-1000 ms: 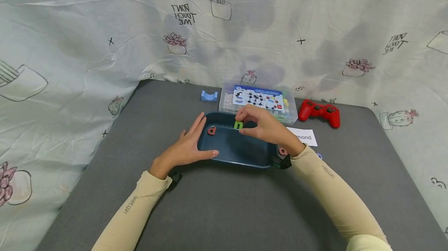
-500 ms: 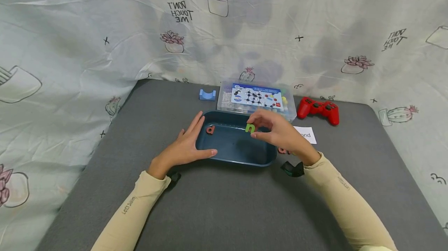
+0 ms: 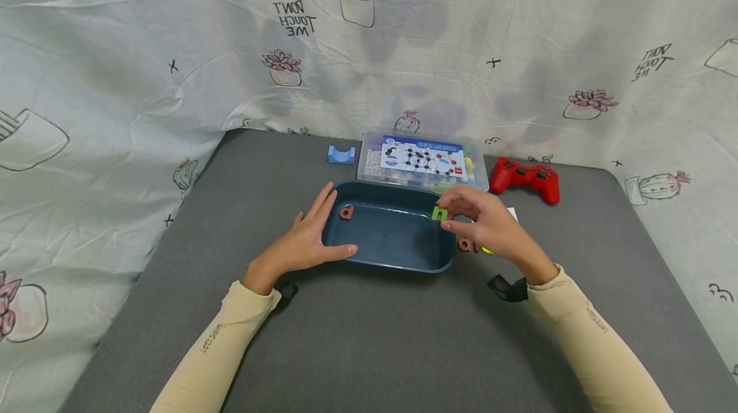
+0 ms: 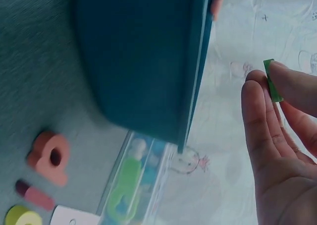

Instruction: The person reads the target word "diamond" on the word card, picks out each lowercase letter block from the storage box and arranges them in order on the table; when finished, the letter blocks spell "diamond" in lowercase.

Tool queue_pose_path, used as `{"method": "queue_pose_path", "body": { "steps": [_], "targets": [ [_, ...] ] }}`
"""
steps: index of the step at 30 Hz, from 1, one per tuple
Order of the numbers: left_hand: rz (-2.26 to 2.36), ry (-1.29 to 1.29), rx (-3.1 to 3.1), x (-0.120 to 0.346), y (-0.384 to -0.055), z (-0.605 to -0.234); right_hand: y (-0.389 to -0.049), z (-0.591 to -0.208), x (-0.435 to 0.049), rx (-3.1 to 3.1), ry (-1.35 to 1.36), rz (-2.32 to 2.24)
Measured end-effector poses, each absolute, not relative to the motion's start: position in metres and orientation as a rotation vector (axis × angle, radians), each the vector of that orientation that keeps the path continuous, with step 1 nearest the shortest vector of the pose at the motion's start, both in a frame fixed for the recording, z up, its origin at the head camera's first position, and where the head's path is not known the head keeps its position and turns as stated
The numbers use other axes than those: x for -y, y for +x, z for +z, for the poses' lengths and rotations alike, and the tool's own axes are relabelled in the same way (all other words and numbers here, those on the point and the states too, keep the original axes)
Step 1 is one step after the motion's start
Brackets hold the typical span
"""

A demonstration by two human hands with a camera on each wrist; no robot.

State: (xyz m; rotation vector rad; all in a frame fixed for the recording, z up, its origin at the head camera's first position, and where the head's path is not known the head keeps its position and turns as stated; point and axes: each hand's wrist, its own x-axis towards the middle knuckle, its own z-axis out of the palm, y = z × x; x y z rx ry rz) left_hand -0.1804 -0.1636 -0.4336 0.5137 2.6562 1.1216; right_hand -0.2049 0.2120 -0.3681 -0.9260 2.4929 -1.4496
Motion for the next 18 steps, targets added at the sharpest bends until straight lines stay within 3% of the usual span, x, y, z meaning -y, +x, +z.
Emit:
{"method": "queue_pose_path", "body": {
  "steps": [7, 18],
  "targets": [
    [1.152, 0.535, -2.632, 0.164, -0.181, -0.431, -0.199, -0.371, -0.236, -2.658, -0.969, -1.375],
    [1.153, 0.526, -2.625, 0.163, -0.18, -0.427, -0.184, -0.377, -0.283, -2.874, -0.693, -1.236]
  ]
}}
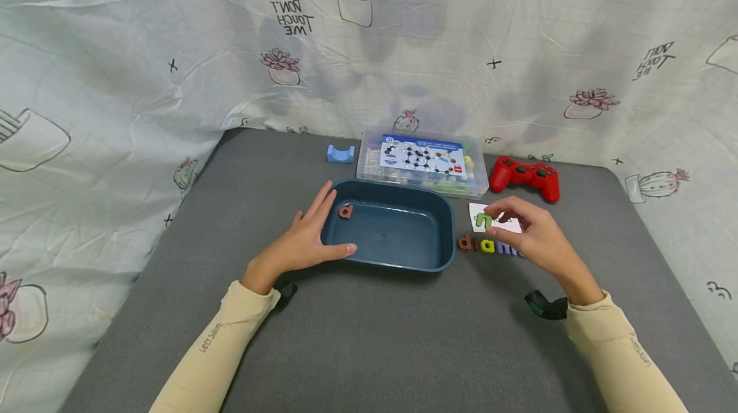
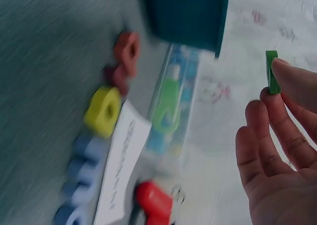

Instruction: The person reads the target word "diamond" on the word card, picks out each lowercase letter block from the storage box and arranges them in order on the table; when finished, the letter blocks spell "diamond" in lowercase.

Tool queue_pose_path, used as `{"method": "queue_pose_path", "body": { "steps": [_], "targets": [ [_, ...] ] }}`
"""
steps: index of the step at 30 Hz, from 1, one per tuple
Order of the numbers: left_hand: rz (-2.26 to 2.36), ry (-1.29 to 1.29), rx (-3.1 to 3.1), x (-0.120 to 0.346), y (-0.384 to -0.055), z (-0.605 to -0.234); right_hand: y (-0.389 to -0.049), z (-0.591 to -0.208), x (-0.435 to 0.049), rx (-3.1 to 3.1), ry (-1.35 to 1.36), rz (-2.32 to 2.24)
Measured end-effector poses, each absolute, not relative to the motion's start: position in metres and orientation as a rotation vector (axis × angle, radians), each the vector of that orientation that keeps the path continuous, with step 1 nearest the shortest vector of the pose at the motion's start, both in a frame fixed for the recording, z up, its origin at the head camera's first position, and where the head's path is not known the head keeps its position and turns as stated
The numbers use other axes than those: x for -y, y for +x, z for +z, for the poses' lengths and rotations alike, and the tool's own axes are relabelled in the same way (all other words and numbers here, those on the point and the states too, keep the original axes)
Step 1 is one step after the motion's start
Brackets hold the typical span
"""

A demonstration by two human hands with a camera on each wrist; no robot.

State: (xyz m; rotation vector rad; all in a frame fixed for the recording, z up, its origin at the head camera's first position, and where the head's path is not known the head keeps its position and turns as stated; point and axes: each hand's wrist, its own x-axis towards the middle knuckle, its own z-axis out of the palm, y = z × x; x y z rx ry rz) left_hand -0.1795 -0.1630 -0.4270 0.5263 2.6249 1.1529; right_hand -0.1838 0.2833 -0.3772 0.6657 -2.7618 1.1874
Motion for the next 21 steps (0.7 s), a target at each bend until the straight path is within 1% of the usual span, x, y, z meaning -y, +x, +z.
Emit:
{"method": "queue_pose_path", "body": {
  "steps": [8, 21],
  "targets": [
    [1.146, 0.534, -2.633, 0.163, -0.18, -0.427, -0.172, -0.387, -0.318, 2.754, 0.497, 1.217],
    [1.146, 0.515, -2.637, 0.163, -0.176, -0.429, -0.157, -0.407, -0.357, 2.784, 0.337, 1.16]
  ]
}}
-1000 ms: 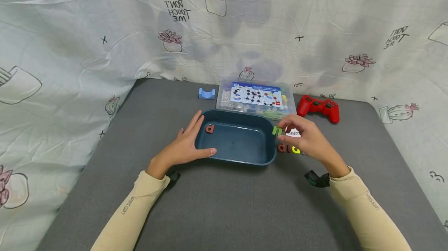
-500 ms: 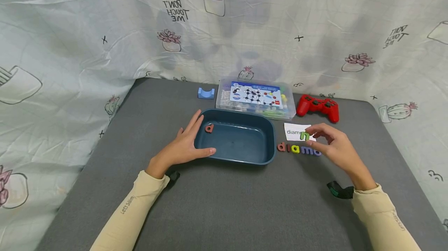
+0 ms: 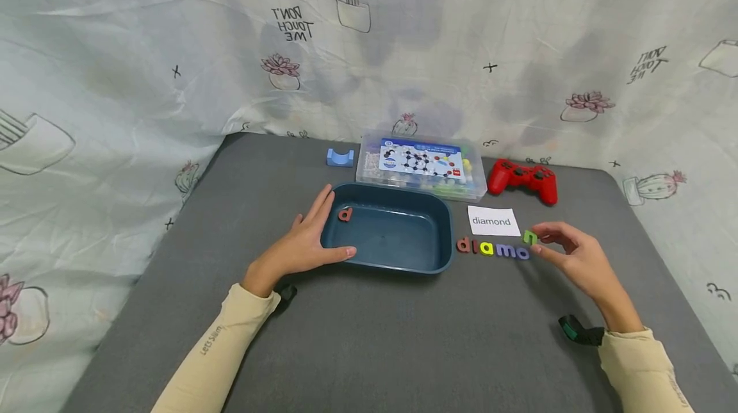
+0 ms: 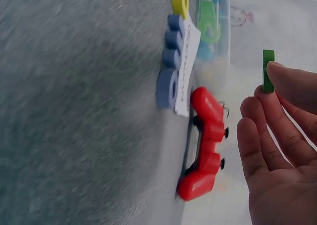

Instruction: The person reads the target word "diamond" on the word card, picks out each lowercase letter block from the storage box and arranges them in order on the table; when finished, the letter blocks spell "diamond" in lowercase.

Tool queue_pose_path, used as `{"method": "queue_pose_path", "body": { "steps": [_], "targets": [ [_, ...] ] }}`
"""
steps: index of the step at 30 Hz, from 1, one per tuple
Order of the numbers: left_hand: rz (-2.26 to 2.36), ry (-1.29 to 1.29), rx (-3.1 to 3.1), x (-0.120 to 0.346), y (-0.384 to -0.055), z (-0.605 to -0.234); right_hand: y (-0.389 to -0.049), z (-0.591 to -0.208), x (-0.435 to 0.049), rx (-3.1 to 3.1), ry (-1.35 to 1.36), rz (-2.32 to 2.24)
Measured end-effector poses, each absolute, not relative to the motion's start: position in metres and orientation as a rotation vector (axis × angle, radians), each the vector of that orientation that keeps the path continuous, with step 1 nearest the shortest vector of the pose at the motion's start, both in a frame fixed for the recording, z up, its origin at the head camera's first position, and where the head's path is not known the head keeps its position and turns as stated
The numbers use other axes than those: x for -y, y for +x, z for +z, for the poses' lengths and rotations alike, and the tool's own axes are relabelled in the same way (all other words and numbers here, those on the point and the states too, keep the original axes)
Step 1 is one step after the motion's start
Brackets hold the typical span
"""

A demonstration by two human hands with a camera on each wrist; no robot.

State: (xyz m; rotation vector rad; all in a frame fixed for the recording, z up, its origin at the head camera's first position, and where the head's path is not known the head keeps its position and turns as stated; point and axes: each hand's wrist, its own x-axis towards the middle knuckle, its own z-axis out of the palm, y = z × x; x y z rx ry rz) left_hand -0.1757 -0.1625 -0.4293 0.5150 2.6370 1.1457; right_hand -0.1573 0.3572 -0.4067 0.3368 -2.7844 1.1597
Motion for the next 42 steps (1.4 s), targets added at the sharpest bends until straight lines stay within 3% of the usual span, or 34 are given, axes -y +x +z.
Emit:
{"method": "queue_pose_path", "body": {
  "steps": [24, 42],
  "targets": [
    [1.117, 0.487, -2.654, 0.16, -0.171, -0.427, -0.153, -0.434, -0.392, 2.92, 0.214, 1.107],
    [1.122, 0.493, -2.66, 0.159, -0.169, -0.428, -0.159, -0.437, -0.386, 3.006, 0.218, 1.077]
  ]
}}
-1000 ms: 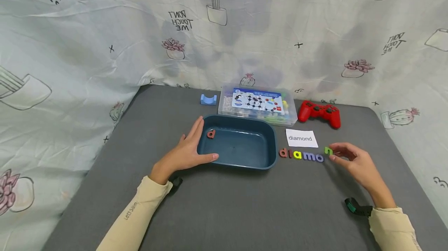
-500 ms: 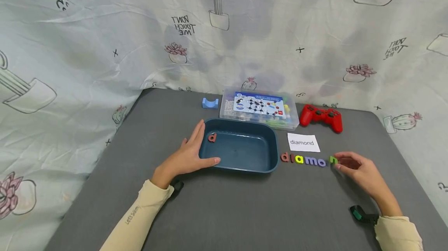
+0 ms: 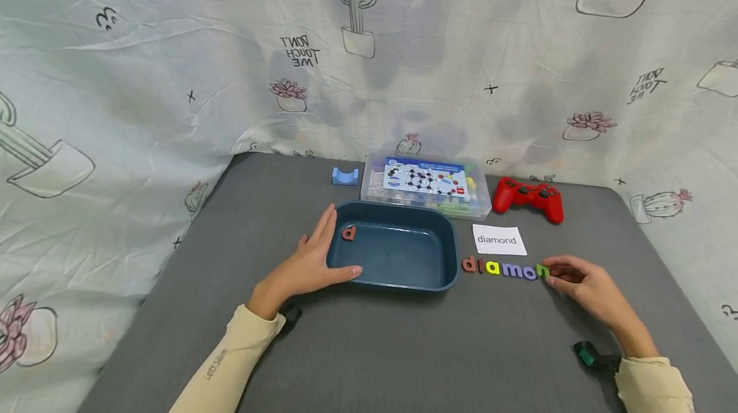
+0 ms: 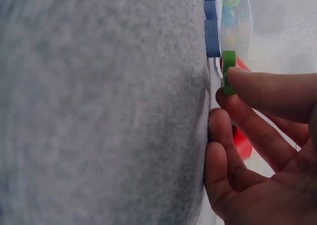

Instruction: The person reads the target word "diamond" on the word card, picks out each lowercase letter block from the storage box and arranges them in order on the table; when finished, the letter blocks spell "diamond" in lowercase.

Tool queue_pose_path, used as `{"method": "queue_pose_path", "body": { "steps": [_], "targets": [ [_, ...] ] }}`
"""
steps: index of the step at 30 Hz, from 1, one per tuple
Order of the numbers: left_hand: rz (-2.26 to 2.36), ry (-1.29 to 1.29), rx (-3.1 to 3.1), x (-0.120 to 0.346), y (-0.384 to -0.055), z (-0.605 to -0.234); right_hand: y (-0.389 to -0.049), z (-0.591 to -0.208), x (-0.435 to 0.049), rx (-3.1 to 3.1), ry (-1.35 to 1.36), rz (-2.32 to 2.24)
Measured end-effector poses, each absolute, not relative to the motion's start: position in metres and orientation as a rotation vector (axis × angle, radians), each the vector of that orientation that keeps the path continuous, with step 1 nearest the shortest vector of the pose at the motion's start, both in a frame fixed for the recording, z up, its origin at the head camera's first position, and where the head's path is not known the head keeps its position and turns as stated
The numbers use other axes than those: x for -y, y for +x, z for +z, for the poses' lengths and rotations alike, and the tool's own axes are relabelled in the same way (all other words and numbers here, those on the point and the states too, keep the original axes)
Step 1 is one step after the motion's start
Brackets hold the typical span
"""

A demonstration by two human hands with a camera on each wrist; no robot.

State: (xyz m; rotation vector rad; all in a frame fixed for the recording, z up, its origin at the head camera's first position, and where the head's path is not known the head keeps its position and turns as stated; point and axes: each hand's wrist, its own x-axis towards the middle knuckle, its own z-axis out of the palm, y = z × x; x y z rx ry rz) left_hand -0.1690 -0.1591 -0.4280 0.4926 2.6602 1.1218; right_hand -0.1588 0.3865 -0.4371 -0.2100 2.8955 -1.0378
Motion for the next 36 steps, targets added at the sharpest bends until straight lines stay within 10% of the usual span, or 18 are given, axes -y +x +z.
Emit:
{"method": "queue_pose_path", "body": {
  "steps": [36],
  "targets": [
    [1.136, 0.489, -2.651, 0.159, -0.17, -0.43, -0.158, -0.448, -0.39, -3.024, -0.283, -0.97]
  ]
}}
